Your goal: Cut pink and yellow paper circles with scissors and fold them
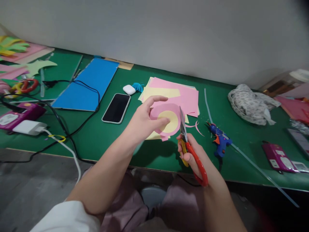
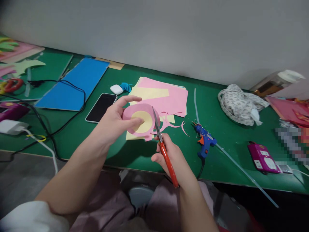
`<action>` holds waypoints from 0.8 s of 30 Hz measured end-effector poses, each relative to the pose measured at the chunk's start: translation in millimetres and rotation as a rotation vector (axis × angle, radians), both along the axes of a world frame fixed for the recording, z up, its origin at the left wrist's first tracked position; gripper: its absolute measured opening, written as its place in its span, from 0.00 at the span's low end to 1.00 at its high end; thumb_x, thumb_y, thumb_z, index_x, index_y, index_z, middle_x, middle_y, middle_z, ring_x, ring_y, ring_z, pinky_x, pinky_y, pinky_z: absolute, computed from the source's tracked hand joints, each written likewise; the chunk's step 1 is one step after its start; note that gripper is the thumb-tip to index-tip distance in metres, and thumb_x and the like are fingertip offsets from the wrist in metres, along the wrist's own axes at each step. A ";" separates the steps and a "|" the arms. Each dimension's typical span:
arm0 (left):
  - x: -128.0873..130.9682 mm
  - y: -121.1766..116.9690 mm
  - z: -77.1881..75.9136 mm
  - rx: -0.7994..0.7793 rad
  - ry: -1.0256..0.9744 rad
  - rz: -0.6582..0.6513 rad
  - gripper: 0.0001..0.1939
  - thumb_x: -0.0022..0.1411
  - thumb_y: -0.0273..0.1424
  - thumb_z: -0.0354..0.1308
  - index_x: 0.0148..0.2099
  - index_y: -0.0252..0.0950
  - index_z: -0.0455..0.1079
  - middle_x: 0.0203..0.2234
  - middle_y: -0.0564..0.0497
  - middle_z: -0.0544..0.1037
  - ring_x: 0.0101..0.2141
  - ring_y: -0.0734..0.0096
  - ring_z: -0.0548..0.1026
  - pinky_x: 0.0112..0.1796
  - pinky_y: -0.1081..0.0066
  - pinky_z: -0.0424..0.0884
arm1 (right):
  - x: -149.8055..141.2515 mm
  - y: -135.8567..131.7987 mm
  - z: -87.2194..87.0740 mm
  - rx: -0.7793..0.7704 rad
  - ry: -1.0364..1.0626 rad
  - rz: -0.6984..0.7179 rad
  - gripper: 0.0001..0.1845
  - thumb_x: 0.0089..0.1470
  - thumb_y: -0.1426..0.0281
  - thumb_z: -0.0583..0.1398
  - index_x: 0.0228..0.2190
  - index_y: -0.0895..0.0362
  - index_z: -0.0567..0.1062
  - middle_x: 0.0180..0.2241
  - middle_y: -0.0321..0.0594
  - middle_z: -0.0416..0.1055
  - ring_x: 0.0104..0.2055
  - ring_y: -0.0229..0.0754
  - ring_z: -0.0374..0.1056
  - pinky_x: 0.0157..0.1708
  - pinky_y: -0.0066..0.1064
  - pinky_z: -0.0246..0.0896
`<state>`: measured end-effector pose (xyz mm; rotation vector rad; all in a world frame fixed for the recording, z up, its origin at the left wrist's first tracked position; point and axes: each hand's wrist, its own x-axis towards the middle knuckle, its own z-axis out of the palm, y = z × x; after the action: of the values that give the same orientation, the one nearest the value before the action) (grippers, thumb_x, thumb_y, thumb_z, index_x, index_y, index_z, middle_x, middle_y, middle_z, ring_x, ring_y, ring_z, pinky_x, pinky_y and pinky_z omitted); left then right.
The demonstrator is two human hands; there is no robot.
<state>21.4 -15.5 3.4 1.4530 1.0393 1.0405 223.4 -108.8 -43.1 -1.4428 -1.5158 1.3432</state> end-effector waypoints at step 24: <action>-4.7 2.4 0.7 0.008 0.001 -0.025 0.25 0.52 0.25 0.65 0.53 0.42 0.71 0.34 0.55 0.75 0.23 0.80 0.69 0.25 0.77 0.67 | -2.7 -1.5 3.6 0.020 -0.024 0.004 0.42 0.44 0.30 0.55 0.44 0.52 0.66 0.27 0.31 0.62 0.25 0.36 0.56 0.27 0.28 0.60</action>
<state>16.7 -13.1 4.1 1.4695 1.0156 1.0271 220.7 -110.3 -39.5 -1.4488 -1.5442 1.3142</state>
